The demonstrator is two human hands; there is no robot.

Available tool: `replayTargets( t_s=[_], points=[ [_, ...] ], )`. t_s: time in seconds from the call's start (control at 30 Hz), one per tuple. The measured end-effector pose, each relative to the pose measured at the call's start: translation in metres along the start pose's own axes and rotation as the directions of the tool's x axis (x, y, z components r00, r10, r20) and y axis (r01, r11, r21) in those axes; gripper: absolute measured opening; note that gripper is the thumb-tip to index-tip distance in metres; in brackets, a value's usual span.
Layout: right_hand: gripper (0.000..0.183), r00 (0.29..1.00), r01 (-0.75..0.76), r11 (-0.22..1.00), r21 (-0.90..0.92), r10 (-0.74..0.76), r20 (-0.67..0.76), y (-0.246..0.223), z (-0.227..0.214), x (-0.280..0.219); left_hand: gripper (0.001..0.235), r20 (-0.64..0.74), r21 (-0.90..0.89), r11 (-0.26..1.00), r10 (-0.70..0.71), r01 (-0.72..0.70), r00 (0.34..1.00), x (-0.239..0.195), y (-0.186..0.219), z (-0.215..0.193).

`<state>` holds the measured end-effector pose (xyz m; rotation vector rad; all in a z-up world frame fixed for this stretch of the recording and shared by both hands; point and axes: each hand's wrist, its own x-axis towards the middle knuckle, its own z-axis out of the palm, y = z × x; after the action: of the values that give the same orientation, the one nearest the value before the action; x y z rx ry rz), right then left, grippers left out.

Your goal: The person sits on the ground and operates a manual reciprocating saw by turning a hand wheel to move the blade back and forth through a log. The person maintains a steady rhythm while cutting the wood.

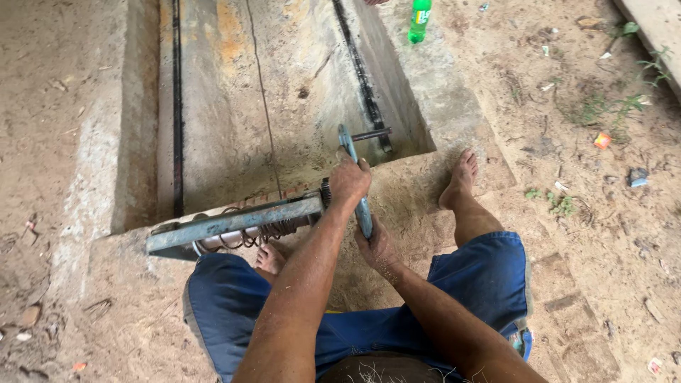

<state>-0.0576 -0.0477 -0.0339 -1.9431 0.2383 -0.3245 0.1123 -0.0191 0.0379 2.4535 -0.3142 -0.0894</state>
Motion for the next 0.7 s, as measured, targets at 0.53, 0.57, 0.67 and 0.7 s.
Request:
replayTargets(
  t_s=[0.53,0.57,0.67,0.7],
  points=[
    [0.03,0.912,-0.324,0.879,0.35,0.191,0.363,0.123,0.023,-0.001,0.075,0.033,0.022,0.996,0.083,-0.084,0.996,-0.072,-0.004,0.022],
    [0.029,0.874,-0.417,0.86,0.296,0.289,0.391,0.124,0.023,0.0,0.074,0.04,0.042,0.994,0.096,-0.098,0.995,-0.074,-0.004,0.02],
    [0.033,0.85,-0.424,0.902,0.082,0.365,0.38,0.12,0.015,0.003,0.073,-0.057,0.061,0.982,0.182,-0.179,0.982,-0.08,-0.004,0.018],
    [0.034,0.833,-0.387,0.922,-0.012,0.355,0.425,0.117,0.01,0.006,0.073,-0.169,0.049,0.971,0.239,-0.234,0.956,-0.082,-0.003,0.018]
  ],
)
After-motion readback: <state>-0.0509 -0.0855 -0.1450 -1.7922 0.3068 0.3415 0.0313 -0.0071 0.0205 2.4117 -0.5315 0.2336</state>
